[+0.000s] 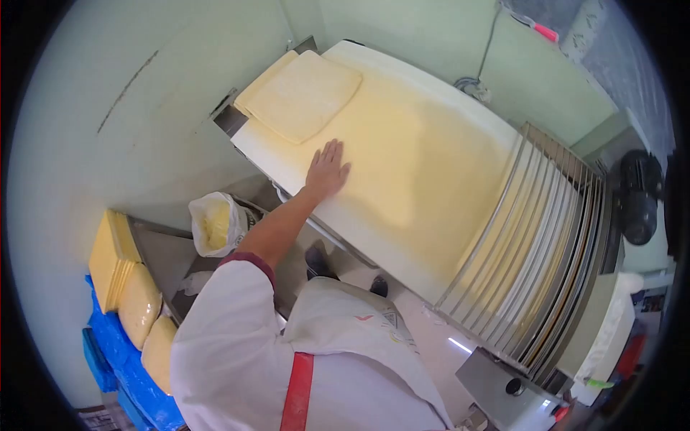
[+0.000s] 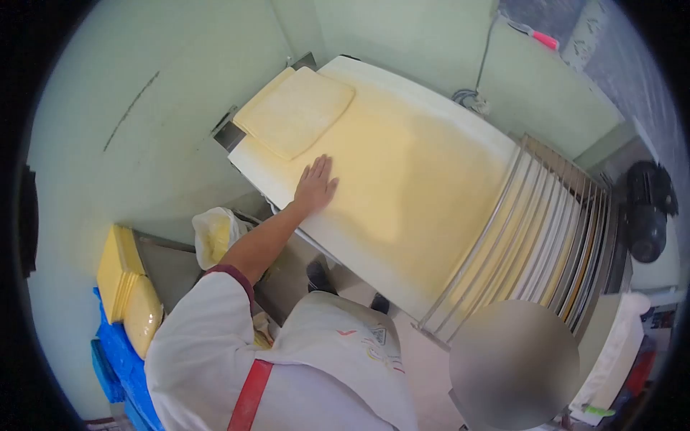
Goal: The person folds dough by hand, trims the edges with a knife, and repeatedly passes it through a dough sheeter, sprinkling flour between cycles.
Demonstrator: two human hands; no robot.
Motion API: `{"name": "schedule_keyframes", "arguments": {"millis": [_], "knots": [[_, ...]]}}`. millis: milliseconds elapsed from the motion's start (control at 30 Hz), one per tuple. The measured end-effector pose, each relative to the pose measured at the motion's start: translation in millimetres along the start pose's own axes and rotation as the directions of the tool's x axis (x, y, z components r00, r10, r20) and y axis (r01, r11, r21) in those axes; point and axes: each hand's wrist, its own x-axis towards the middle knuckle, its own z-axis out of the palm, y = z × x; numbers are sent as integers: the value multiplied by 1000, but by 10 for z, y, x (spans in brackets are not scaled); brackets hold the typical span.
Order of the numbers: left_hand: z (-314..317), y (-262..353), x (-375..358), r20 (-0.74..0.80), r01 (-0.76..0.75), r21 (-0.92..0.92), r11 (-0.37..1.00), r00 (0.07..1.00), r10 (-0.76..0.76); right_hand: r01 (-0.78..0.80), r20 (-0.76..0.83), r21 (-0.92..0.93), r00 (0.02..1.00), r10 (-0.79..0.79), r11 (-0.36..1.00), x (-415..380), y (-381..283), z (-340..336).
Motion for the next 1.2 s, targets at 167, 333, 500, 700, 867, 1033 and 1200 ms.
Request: {"name": "schedule_keyframes", "arguments": {"millis": [167, 333, 500, 700, 867, 1033, 1200], "knots": [[-18, 340, -651, 7, 14, -21, 1000, 1000, -14, -66, 63, 80, 996, 61, 995, 393, -142, -833], [34, 1052, -1181, 43, -15, -118, 993, 999, 21, -170, 252, 135, 959, 132, 976, 874, -38, -1736], [88, 1769, -2317, -182, -74, -526, 847, 983, -27, -246, 424, 118, 889, 175, 962, 1292, 199, -2271], [375, 2699, -4211, -217, 83, -741, 666, 909, -355, 207, 477, -163, 872, -107, 965, 1683, 429, -2345], [109, 3738, -5229, -27, 132, -899, 417, 935, -355, 544, 563, -307, 766, -311, 781, 1587, 475, -2111], [-290, 4673, -5705, -30, 102, -940, 327, 927, -375, 588, 702, -198, 643, -305, 785, 1259, 79, -1951], [-574, 5662, -5879, -257, -55, -902, 428, 866, -430, 666, 778, -2, 470, -417, 746, 1250, -28, -2015]]}}
